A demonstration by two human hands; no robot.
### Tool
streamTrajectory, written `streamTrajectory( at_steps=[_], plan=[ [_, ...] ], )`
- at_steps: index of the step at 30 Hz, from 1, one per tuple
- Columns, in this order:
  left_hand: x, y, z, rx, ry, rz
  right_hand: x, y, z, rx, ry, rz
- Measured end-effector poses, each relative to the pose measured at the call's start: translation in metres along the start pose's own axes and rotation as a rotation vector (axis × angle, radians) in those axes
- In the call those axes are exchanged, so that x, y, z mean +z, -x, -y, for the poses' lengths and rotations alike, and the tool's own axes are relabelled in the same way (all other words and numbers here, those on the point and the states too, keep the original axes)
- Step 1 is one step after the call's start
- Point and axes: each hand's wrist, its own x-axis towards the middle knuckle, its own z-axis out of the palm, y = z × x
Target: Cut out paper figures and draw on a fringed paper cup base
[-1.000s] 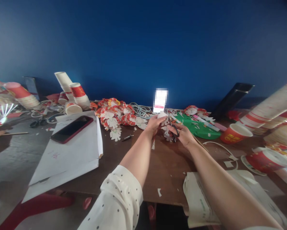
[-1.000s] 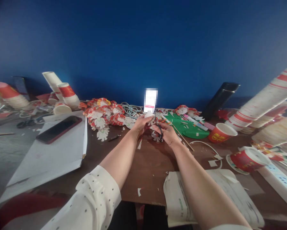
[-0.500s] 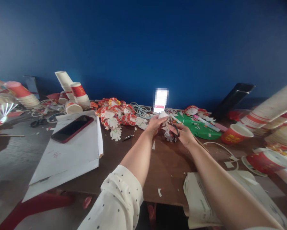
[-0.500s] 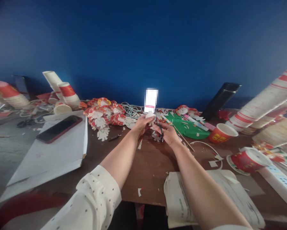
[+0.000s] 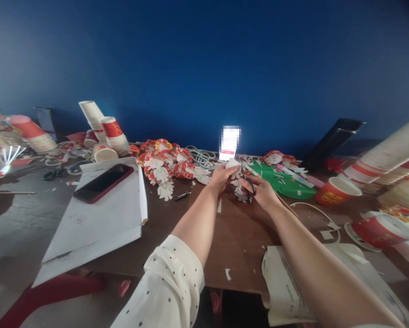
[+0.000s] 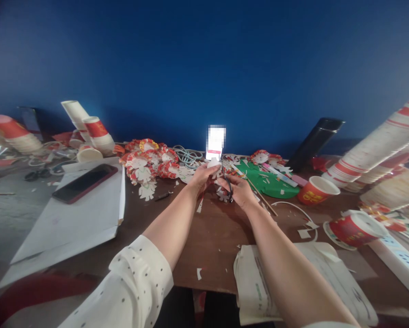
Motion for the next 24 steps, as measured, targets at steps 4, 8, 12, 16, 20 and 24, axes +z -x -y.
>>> streamTrajectory(
  at_steps=[4, 8, 12, 16, 20, 24],
  plan=[
    [0.0006, 0.0004, -0.0009, -0.003, 0.002, 0.001, 0.0, -0.0007, -0.0009, -0.011, -0.002, 0.009],
    [0.0009, 0.0014, -0.0018, -0.011, -0.014, -0.006, 0.0005, 0.0002, 0.0005, -0.023, 0.012, 0.013],
    [0.0009, 0.0016, -0.0021, -0.01, -0.014, -0.013, 0.001, 0.0003, 0.0011, -0.028, -0.002, 0.015],
    [0.0011, 0.0015, -0.0027, -0.016, -0.006, -0.009, 0.001, -0.0003, -0.0001, -0.031, -0.013, 0.018],
    [0.0025, 0.0025, -0.0047, -0.026, 0.015, -0.022, 0.0014, -0.0001, -0.0005, -0.041, -0.02, 0.017],
    [0.0043, 0.004, -0.0071, -0.034, 0.026, -0.033, 0.0025, 0.001, 0.0022, -0.032, -0.015, 0.009]
  ],
)
